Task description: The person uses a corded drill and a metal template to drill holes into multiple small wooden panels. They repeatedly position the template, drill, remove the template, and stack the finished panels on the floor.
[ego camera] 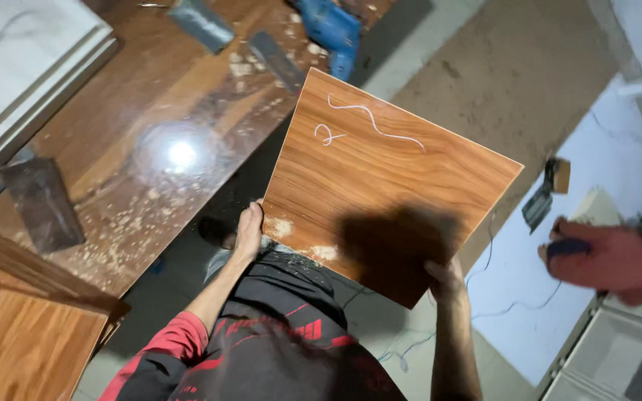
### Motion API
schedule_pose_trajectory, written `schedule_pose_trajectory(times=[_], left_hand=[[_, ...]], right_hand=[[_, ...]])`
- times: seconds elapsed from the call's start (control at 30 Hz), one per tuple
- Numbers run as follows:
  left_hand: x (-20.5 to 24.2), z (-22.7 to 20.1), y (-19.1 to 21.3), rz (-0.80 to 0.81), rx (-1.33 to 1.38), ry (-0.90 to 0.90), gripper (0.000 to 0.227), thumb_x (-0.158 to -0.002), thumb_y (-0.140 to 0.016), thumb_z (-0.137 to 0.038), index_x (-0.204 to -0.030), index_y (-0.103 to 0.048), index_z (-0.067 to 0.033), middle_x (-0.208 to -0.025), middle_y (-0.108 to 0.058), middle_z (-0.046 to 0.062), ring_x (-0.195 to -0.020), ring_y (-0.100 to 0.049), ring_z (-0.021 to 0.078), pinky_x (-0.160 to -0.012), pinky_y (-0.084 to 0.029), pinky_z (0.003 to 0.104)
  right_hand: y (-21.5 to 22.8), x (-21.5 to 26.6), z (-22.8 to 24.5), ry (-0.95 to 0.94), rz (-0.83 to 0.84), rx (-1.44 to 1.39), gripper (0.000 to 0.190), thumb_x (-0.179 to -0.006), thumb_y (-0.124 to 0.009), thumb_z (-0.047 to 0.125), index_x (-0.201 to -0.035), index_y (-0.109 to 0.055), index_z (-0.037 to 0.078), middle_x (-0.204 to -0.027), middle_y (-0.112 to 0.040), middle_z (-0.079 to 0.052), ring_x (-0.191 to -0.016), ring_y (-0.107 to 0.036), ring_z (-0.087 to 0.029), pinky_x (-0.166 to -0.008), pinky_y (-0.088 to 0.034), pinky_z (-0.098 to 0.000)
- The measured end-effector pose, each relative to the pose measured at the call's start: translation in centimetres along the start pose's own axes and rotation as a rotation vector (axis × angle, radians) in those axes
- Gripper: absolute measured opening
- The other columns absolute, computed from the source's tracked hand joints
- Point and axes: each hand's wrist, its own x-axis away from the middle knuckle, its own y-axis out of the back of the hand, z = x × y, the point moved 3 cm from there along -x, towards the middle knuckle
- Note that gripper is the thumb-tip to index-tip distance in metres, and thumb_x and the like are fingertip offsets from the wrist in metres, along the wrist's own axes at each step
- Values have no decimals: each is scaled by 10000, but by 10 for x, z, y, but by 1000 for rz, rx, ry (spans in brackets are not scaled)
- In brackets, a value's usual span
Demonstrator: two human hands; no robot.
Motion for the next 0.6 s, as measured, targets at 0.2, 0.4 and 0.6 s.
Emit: schedule_pose_trajectory(times=[0.2, 0.4, 0.6], left_hand=[[17, 40, -18, 79, -772, 323, 565, -1019, -513, -474, -1433, -566, -93, -1354, -648, 196, -1273, -601, 336, -1039, -463, 418], [96, 45, 45, -64, -1084, 599, 625, -965, -571, -559, -1325, -693, -62, -1279, -715, 215, -1218, -663, 382, -1022, -507, 451], [105, 18, 13, -229, -1063, 588, 567, -996, -636, -493, -1314, -703, -29, -1157, -739, 240, -1109, -718, 365, -952, -524, 420]], right_hand=[[79, 7, -92, -94, -64, 246, 367, -830, -734, 143, -1166, -711, -2, -1052, -752, -54, -944, -675, -131, -833, -546, -332], [116, -57, -226, -689, -344, 920, 342, -832, -734, 313, -1068, -755, 67, -976, -747, -214, -980, -725, -398, -866, -553, -444], [182, -102, -262, -652, -617, 534, 225, -832, -710, 183, -1027, -715, 71, -918, -695, -146, -781, -645, -275, -680, -469, -396]])
